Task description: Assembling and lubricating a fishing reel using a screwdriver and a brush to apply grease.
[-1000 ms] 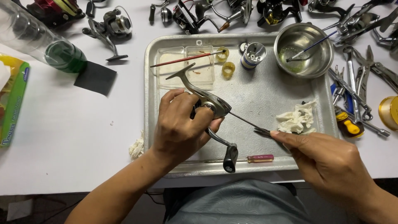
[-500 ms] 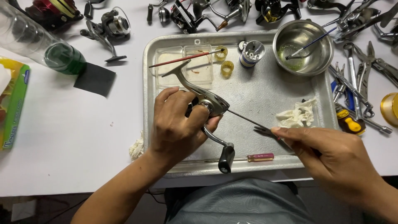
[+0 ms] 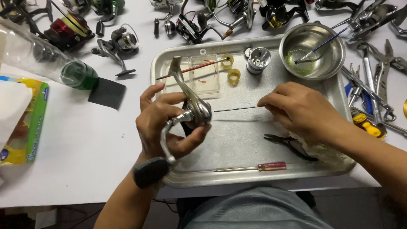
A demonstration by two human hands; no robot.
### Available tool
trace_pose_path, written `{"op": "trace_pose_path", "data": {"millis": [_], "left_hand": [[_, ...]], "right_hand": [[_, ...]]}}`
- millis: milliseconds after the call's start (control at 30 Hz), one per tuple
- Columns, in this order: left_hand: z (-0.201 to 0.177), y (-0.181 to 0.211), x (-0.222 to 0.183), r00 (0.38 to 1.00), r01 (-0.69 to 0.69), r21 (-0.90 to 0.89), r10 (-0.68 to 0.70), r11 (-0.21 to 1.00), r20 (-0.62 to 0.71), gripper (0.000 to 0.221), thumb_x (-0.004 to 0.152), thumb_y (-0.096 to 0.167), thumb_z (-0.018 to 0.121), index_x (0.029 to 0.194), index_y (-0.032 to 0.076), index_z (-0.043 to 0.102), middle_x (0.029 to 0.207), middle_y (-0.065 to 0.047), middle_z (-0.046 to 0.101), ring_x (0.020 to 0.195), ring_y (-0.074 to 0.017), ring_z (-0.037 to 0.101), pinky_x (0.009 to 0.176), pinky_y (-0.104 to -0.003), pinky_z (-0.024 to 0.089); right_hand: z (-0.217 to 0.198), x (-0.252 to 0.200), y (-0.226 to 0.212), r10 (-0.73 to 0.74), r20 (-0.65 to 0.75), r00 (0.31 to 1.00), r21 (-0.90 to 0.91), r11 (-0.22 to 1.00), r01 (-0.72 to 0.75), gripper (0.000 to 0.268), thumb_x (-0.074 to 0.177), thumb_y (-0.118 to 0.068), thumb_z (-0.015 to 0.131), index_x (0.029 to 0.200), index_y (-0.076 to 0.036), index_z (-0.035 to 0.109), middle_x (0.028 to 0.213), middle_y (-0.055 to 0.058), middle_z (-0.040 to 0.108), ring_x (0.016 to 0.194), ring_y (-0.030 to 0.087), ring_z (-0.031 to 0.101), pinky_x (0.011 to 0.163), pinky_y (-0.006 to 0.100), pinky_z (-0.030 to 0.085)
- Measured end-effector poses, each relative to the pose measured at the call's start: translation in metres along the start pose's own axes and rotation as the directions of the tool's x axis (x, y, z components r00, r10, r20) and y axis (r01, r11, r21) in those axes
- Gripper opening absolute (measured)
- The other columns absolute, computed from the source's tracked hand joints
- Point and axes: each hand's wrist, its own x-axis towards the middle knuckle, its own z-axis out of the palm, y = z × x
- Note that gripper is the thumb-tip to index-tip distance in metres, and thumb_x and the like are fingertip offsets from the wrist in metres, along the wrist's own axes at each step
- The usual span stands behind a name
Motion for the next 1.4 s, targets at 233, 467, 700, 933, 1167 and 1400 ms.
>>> {"op": "trace_pose_path", "data": {"millis": [233, 467, 700, 933, 1167, 1400], "left_hand": [[0.004, 0.003, 0.001, 0.874, -0.455, 0.094, 0.425, 0.885, 0.234, 0.042, 0.095, 0.034, 0.079, 0.089, 0.007, 0.048, 0.099, -0.027, 0.075, 0.093, -0.0394, 0.081, 0.112, -0.053, 0.041], [0.013, 0.023, 0.007, 0.579, -0.801, 0.116, 0.710, 0.587, 0.401, 0.032, 0.105, 0.002, 0.043, 0.080, 0.021, 0.041, 0.127, -0.029, 0.071, 0.121, -0.0349, 0.076, 0.124, -0.039, 0.035], [0.032, 0.037, 0.010, 0.439, -0.880, 0.027, 0.788, 0.475, 0.431, 0.030, 0.111, 0.002, 0.040, 0.089, 0.018, 0.054, 0.105, -0.016, 0.076, 0.114, -0.0260, 0.078, 0.122, -0.037, 0.042], [0.008, 0.050, 0.002, 0.641, -0.758, 0.203, 0.648, 0.620, 0.411, 0.009, 0.102, 0.023, 0.071, 0.106, 0.023, 0.063, 0.112, -0.001, 0.065, 0.102, -0.0158, 0.069, 0.092, -0.030, 0.051], [0.017, 0.065, -0.023, 0.650, -0.616, -0.021, 0.523, 0.788, 0.551, 0.010, 0.104, 0.005, 0.054, 0.112, 0.011, 0.057, 0.079, -0.007, 0.056, 0.057, -0.0163, 0.044, 0.055, -0.029, 0.036], [0.032, 0.068, -0.033, 0.743, -0.522, -0.061, 0.489, 0.851, 0.458, 0.009, 0.105, 0.011, 0.052, 0.109, 0.010, 0.060, 0.083, -0.007, 0.063, 0.059, -0.0195, 0.045, 0.056, -0.033, 0.033]], "right_hand": [[0.015, 0.011, 0.006, 0.002, 0.030, 1.000, 0.060, 0.998, -0.004, 0.023, 0.089, -0.019, 0.070, 0.111, -0.017, 0.076, 0.099, 0.010, 0.069, 0.089, 0.030, 0.066, 0.065, 0.046, 0.056], [-0.046, -0.002, -0.050, 0.076, 0.199, 0.977, 0.954, 0.214, -0.211, 0.080, 0.090, -0.063, 0.050, 0.133, 0.002, 0.067, 0.087, 0.010, 0.063, 0.081, 0.021, 0.065, 0.069, 0.035, 0.063], [-0.053, -0.016, -0.061, -0.087, 0.397, 0.914, 0.917, 0.063, -0.393, 0.027, 0.093, -0.023, 0.069, 0.099, 0.001, 0.079, 0.067, 0.009, 0.066, 0.047, 0.016, 0.060, 0.043, 0.029, 0.054], [-0.059, -0.029, -0.059, -0.114, 0.172, 0.978, 0.931, -0.305, -0.200, 0.041, 0.099, -0.031, 0.064, 0.075, 0.000, 0.052, 0.048, 0.009, 0.048, 0.036, 0.015, 0.045, 0.037, 0.027, 0.033], [-0.052, -0.032, -0.064, 0.017, -0.003, 1.000, 0.883, -0.469, 0.011, 0.044, 0.101, -0.035, 0.057, 0.070, -0.007, 0.044, 0.039, 0.000, 0.034, 0.036, 0.014, 0.027, 0.041, 0.030, 0.024], [-0.039, -0.024, -0.060, 0.041, -0.109, 0.993, 0.926, -0.360, 0.116, 0.043, 0.105, -0.038, 0.049, 0.071, -0.011, 0.044, 0.041, -0.002, 0.035, 0.035, 0.012, 0.026, 0.041, 0.029, 0.025]]}}
